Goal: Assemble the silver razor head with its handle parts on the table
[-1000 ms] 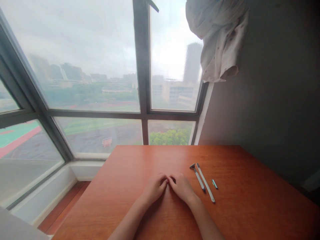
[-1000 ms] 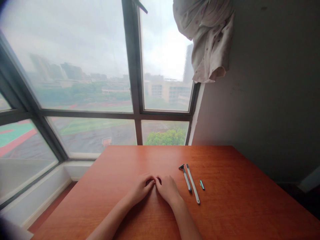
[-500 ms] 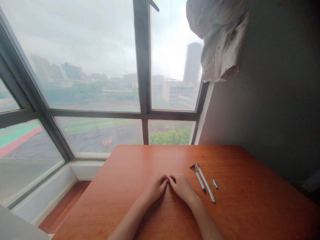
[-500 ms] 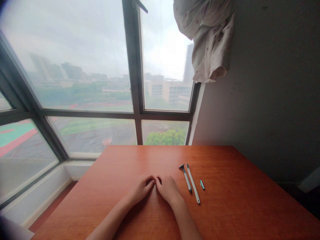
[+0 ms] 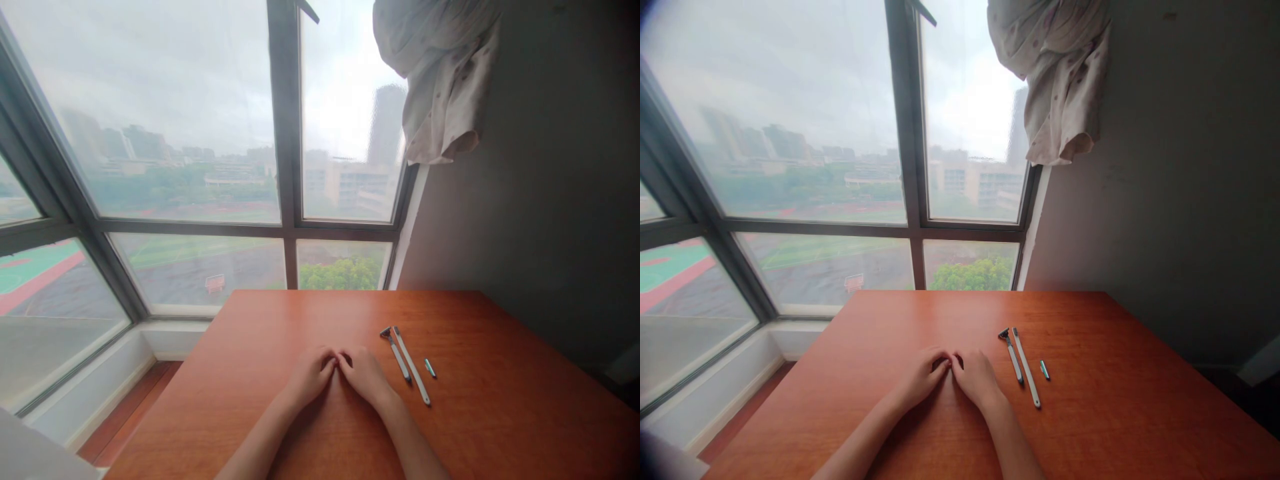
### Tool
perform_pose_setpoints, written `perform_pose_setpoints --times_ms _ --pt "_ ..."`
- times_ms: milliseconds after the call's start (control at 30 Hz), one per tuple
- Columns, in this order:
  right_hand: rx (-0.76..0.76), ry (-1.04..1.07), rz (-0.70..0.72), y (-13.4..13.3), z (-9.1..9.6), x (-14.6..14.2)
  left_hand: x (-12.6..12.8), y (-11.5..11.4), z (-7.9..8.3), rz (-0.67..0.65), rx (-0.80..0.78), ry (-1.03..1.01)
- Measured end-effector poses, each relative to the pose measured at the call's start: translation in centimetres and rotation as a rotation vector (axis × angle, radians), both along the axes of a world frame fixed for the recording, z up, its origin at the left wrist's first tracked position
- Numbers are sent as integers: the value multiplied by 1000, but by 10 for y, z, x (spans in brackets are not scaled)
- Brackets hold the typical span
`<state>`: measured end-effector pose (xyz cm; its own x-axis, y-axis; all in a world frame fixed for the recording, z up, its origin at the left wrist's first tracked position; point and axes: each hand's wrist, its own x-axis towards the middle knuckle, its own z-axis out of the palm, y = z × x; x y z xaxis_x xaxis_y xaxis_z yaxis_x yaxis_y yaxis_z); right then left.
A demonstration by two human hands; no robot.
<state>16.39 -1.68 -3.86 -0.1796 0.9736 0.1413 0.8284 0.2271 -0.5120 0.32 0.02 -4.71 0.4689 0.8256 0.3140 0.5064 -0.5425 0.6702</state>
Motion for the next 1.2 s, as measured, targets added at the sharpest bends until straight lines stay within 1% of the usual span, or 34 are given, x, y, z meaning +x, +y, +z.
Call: perform_pose_setpoints --times_ms 433,767,1200 --pt "-25 1 -10 -1 3 0 1 -1 3 11 -3 18" --pt "-6 -17 -15 -2 4 -1 1 0 0 9 0 5" --pt "-34 -18 -19 -3 8 -3 1 -1 4 11 -10 15"
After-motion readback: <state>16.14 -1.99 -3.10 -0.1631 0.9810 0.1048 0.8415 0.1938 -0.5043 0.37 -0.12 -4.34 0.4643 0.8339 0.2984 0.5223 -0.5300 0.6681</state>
